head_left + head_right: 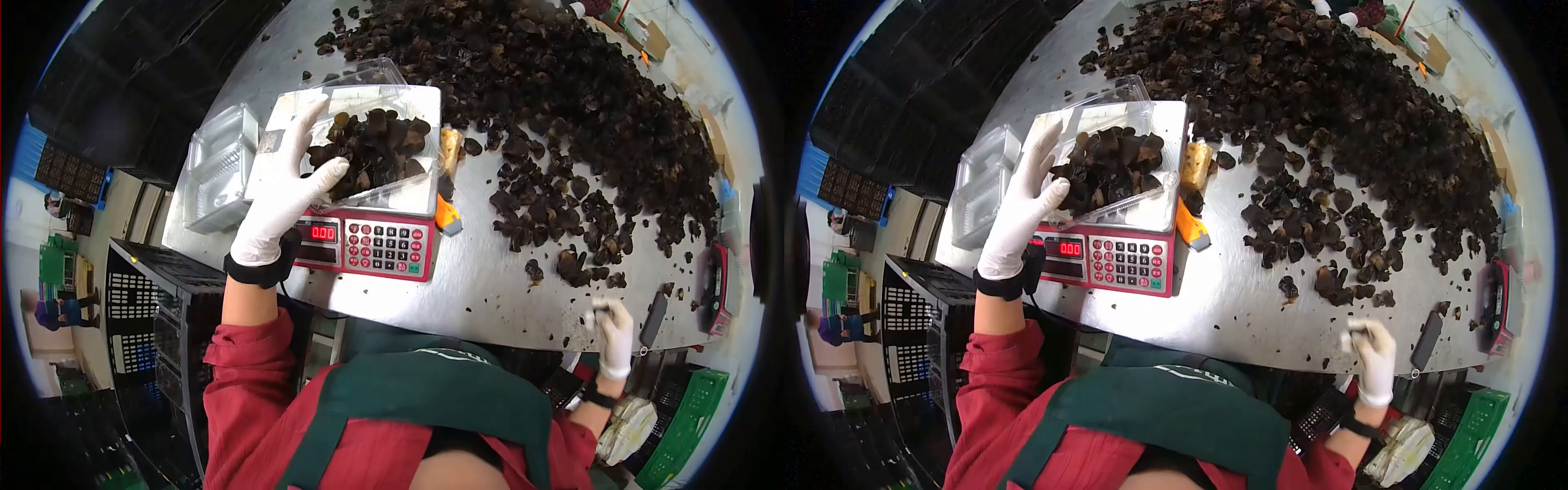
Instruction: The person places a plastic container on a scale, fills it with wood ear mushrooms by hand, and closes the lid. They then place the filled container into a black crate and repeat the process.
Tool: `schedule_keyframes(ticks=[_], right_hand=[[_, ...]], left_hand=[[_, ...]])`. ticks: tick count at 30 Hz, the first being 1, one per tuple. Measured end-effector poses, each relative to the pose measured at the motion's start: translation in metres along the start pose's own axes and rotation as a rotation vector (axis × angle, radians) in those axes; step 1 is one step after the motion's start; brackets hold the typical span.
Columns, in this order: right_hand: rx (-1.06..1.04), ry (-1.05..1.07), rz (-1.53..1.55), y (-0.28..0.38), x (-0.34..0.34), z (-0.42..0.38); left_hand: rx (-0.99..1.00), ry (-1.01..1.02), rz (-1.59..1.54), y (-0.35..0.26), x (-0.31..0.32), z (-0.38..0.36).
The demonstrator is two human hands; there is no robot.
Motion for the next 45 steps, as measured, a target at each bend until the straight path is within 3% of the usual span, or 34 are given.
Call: schedule_keyframes(ticks=[6, 7, 8, 10, 12, 15, 17, 23, 27, 28, 31, 33, 36, 37, 39, 42, 45], right_hand=[[0.32, 0.064, -0.258, -0.084, -0.091, -0.1], [0.32, 0.116, -0.583, -0.076, -0.101, -0.109], [0.318, 0.129, -0.587, -0.075, -0.105, -0.107], [0.187, -0.094, -0.521, -0.061, -0.128, -0.099], [0.042, -0.121, -0.545, 0.001, -0.099, -0.065], [-0.411, 0.001, -0.79, 0.104, -0.014, -0.007], [-0.645, 0.107, -0.753, 0.172, 0.068, 0.012], [-1.168, 0.347, -0.518, 0.27, 0.259, 0.016], [-1.234, 0.497, -0.411, 0.275, 0.348, 0.006], [-1.32, 0.465, -0.403, 0.269, 0.364, 0.008], [-1.25, 0.382, -0.585, 0.253, 0.38, 0.03], [-1.265, 0.213, -0.421, 0.258, 0.364, 0.038], [-1.321, 0.187, -0.454, 0.249, 0.364, 0.041], [-1.327, 0.187, -0.471, 0.25, 0.363, 0.039], [-1.319, 0.214, -0.457, 0.252, 0.361, 0.039], [-1.26, 0.236, -0.47, 0.255, 0.359, 0.041], [-1.205, 0.141, -0.141, 0.266, 0.341, 0.044]], left_hand=[[-0.117, -0.12, -0.239, 0.001, -0.014, -0.005], [-0.106, -0.17, -0.203, -0.003, -0.022, -0.005], [-0.06, -0.203, -0.192, -0.004, -0.032, -0.002], [-0.114, -0.282, -0.216, -0.005, -0.051, -0.001], [-0.115, -0.396, -0.321, 0.004, -0.072, 0.003], [-0.056, -0.455, -0.227, -0.003, -0.091, 0.005], [-0.032, -0.475, -0.2, -0.004, -0.097, 0.002], [-0.019, -0.589, -0.089, -0.003, -0.118, -0.003], [-0.026, -0.633, -0.088, 0.006, -0.122, 0.003], [-0.031, -0.628, -0.092, 0.009, -0.121, 0.006], [-0.037, -0.558, -0.009, 0.026, -0.11, 0.021], [-0.084, -0.45, 0.141, 0.049, -0.1, 0.034], [-0.42, -0.201, 0.404, 0.088, -0.074, 0.062], [-0.417, -0.207, 0.396, 0.087, -0.065, 0.072], [-0.612, -0.056, 0.388, 0.103, -0.041, 0.084], [-0.441, -0.067, 0.401, 0.153, -0.015, 0.111], [-0.427, -0.192, 0.244, 0.133, -0.018, 0.109]])
Point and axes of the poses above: each hand's wrist, its own z-axis towards the middle knuckle, its own x-axis out of the palm, y = z × x, the point moved 8 cm from there along z, towards the middle knuckle, and after that the axes turned 6 degrees about -y, right-handed, at the moved point
